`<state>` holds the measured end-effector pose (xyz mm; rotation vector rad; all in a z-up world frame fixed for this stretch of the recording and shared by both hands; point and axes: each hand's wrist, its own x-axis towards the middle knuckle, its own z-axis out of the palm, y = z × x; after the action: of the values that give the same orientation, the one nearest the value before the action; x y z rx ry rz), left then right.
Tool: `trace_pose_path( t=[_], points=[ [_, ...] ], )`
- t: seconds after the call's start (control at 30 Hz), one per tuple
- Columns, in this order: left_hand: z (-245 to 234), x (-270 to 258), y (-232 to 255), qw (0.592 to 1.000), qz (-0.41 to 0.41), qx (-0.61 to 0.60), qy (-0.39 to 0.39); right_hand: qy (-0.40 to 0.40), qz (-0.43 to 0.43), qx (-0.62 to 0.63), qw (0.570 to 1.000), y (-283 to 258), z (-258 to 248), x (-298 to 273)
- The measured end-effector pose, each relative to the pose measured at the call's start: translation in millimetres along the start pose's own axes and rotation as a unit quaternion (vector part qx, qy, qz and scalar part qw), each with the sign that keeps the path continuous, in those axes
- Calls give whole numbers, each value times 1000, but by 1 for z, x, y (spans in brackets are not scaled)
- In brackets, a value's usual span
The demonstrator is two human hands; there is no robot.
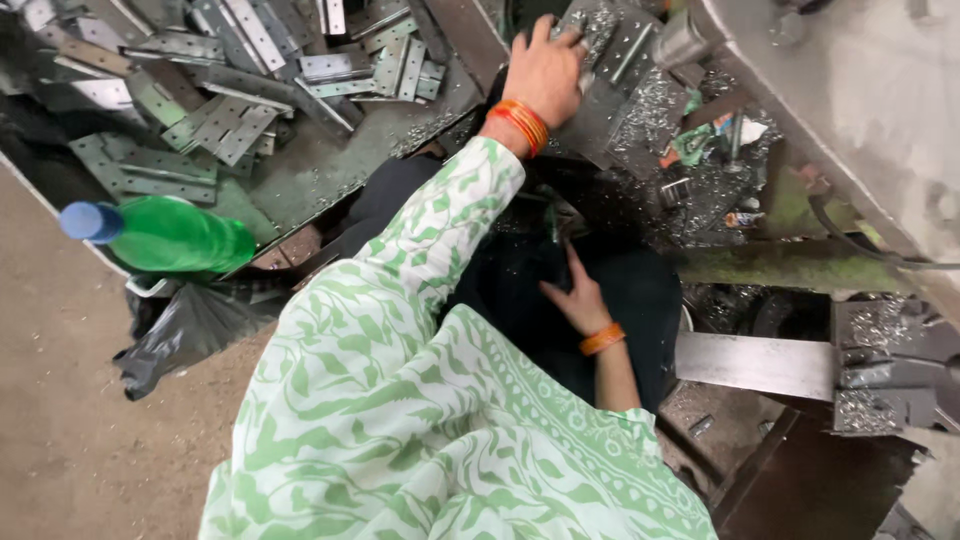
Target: The person sits on the floor in a workshop and operates a manual press machine. They repeatedly pick up metal brackets from a pile, place them into the machine's die, and pull a lever to stamp the metal. After each cycle, the person removes the processed bracket and places it into a separate pile.
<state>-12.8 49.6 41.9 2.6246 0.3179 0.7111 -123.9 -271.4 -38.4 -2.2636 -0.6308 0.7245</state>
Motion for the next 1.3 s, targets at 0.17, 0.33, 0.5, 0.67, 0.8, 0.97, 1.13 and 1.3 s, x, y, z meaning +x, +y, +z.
trace_pose_path(
  t=[0.17, 0.33, 0.5, 0.67, 0.8, 0.97, 1.13, 1.3],
  points=[
    [-32, -14, -116, 996, -76, -41, -14, -106, -114, 202, 967, -18, -33, -9],
    [23, -74, -222, 974, -168, 120, -96, -104, -131, 210, 963, -27, -28, -1],
    [90, -111, -264, 973, -74, 189, -110, -105, -117, 233, 960, -27, -24, 4],
    [118, -120, -289, 986, -8, 149, -69, -109, -119, 251, 955, -21, -22, 9],
    [95, -117, -289, 985, 17, 164, -54, -107, -123, 251, 954, -26, -24, 8],
    [12, -85, -244, 990, 1, 135, -52, -105, -110, 238, 959, -37, -27, 2],
    [-84, -57, -124, 987, 123, 103, 26, -94, -106, 228, 963, -41, -30, -3],
    [-95, -33, -3, 961, 253, 111, 29, -90, -96, 238, 962, -31, -27, -7]
  ],
)
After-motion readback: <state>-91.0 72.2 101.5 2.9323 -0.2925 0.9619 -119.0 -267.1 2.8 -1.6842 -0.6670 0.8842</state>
